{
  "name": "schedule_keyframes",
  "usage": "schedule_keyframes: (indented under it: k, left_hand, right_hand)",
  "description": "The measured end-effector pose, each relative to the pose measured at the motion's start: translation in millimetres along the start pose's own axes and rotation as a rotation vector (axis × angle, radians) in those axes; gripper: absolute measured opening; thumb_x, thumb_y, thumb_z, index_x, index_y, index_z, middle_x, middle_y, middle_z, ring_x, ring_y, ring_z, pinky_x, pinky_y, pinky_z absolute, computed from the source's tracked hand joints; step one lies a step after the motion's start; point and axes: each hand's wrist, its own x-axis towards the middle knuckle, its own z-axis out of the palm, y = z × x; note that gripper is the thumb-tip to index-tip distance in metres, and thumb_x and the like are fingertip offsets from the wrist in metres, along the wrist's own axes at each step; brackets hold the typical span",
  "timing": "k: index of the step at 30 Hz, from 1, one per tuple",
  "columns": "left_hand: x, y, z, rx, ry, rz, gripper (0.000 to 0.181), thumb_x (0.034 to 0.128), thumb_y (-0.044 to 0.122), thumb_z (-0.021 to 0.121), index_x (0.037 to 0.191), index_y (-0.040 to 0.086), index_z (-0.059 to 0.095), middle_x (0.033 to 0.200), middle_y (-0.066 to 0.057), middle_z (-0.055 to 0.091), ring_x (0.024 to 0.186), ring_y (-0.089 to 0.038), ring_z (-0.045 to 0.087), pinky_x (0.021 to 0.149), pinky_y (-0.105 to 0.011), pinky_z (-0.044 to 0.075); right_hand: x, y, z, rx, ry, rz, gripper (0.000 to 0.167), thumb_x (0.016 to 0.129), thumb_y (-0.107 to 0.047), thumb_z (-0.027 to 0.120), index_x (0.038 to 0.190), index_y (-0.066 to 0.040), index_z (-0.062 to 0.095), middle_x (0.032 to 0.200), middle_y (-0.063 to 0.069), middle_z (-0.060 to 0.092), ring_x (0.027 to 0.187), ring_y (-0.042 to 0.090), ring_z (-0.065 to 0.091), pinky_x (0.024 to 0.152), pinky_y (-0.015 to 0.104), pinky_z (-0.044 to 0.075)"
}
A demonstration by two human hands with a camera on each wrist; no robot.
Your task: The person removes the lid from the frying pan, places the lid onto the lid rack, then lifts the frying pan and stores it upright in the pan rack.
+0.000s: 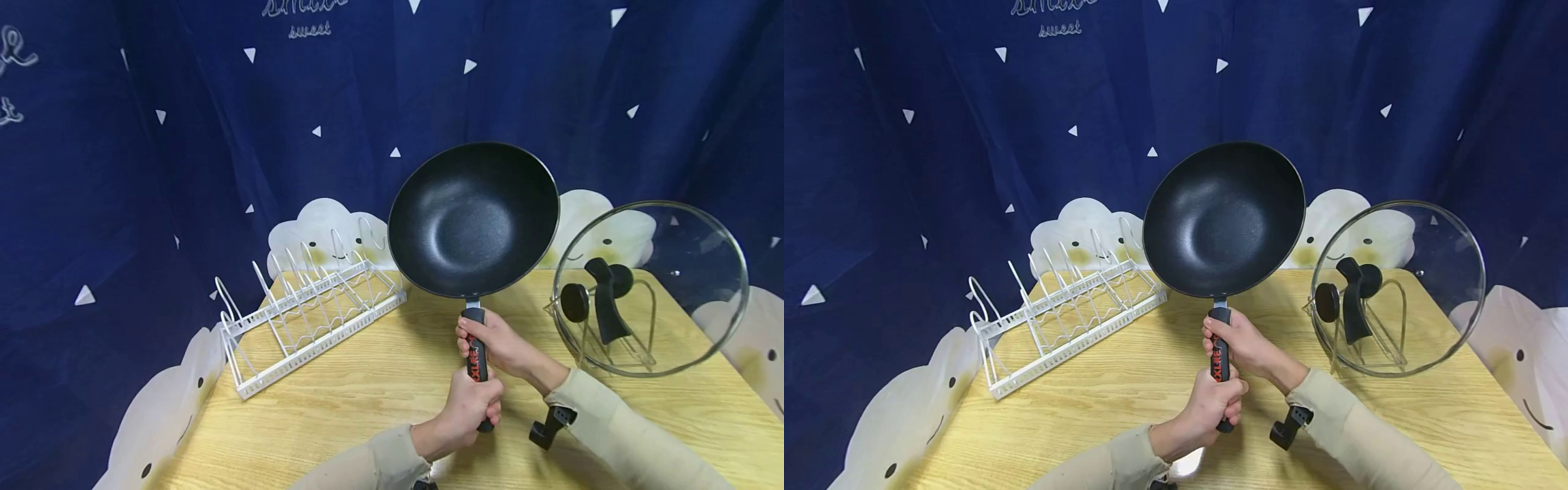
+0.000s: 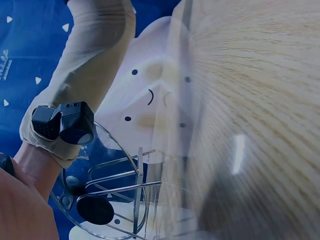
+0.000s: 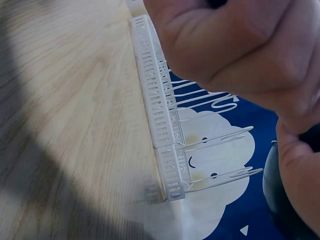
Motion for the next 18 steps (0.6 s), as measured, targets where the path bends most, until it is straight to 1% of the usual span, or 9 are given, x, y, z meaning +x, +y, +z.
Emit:
schedule_keyframes:
  k: [2, 4, 7, 9, 11, 14, 16, 18]
  left_hand:
    - [-0.7, 1.2, -0.4, -0.013, -0.015, 0.000, 0.028, 0.0694, -0.007, 0.048, 0.056, 0.013, 0.034, 0.042, 0.006, 0.032, 0.033, -0.004, 0.032, 0.031, -0.019, 0.031]
    - [-1.1, 2.3, -1.1, -0.030, -0.034, 0.004, 0.028, 0.0694, -0.006, 0.049, 0.057, 0.014, 0.033, 0.042, 0.006, 0.031, 0.033, -0.004, 0.031, 0.031, -0.019, 0.030]
    - [-0.9, 3.5, -3.2, -0.050, -0.073, 0.011, 0.029, 0.0696, -0.005, 0.051, 0.057, 0.014, 0.033, 0.043, 0.007, 0.030, 0.033, -0.003, 0.030, 0.031, -0.018, 0.029]
    - [-0.3, 4.2, -5.0, -0.061, -0.106, 0.020, 0.028, 0.0706, -0.005, 0.052, 0.058, 0.014, 0.035, 0.043, 0.007, 0.029, 0.033, -0.003, 0.029, 0.031, -0.018, 0.029]
    - [0.9, 5.3, -7.0, -0.065, -0.142, 0.028, 0.027, 0.0720, -0.004, 0.052, 0.060, 0.014, 0.036, 0.044, 0.007, 0.029, 0.034, -0.003, 0.030, 0.031, -0.018, 0.029]
    - [2.9, 7.4, -9.2, -0.049, -0.179, 0.042, 0.027, 0.0746, -0.004, 0.053, 0.061, 0.014, 0.036, 0.044, 0.008, 0.030, 0.033, -0.003, 0.031, 0.032, -0.018, 0.030]
    - [4.0, 8.7, -9.7, -0.032, -0.183, 0.040, 0.030, 0.0763, -0.002, 0.055, 0.060, 0.013, 0.035, 0.044, 0.008, 0.031, 0.034, -0.004, 0.033, 0.032, -0.019, 0.032]
    - [4.7, 9.8, -9.8, -0.006, -0.166, 0.030, 0.031, 0.0774, 0.000, 0.059, 0.059, 0.012, 0.037, 0.044, 0.007, 0.034, 0.034, -0.005, 0.036, 0.033, -0.020, 0.036]
  right_hand:
    - [1.1, -1.1, -1.0, 0.043, -0.029, 0.008, 0.020, 0.102, -0.006, 0.036, 0.085, -0.005, 0.047, 0.074, -0.001, 0.050, 0.062, 0.008, 0.054, 0.059, 0.021, 0.049]
    - [2.2, -2.6, -2.4, 0.107, -0.075, 0.014, 0.019, 0.102, -0.005, 0.035, 0.088, -0.006, 0.047, 0.075, -0.001, 0.049, 0.062, 0.009, 0.053, 0.061, 0.022, 0.048]
    - [3.7, -4.7, -4.5, 0.216, -0.151, 0.022, 0.016, 0.103, -0.006, 0.032, 0.094, -0.006, 0.046, 0.077, -0.001, 0.047, 0.064, 0.009, 0.050, 0.063, 0.022, 0.046]
    - [4.3, -5.6, -5.3, 0.253, -0.175, 0.020, 0.014, 0.103, -0.006, 0.031, 0.096, -0.006, 0.044, 0.077, -0.001, 0.045, 0.064, 0.010, 0.049, 0.063, 0.022, 0.045]
    - [5.2, -6.2, -4.8, 0.242, -0.169, 0.007, 0.013, 0.103, -0.005, 0.032, 0.096, -0.006, 0.043, 0.075, -0.001, 0.044, 0.063, 0.009, 0.049, 0.063, 0.022, 0.045]
    - [5.7, -7.2, -2.3, 0.171, -0.108, -0.016, 0.012, 0.103, -0.005, 0.034, 0.094, -0.007, 0.042, 0.072, -0.002, 0.043, 0.061, 0.008, 0.049, 0.060, 0.022, 0.046]
    - [6.0, -7.7, -0.7, 0.119, -0.074, -0.023, 0.013, 0.103, -0.007, 0.034, 0.093, -0.006, 0.041, 0.071, -0.002, 0.043, 0.060, 0.008, 0.050, 0.059, 0.022, 0.047]
    - [5.9, -8.2, 0.0, 0.072, -0.052, -0.024, 0.014, 0.103, -0.009, 0.035, 0.092, -0.006, 0.041, 0.071, -0.002, 0.044, 0.060, 0.008, 0.050, 0.059, 0.023, 0.047]
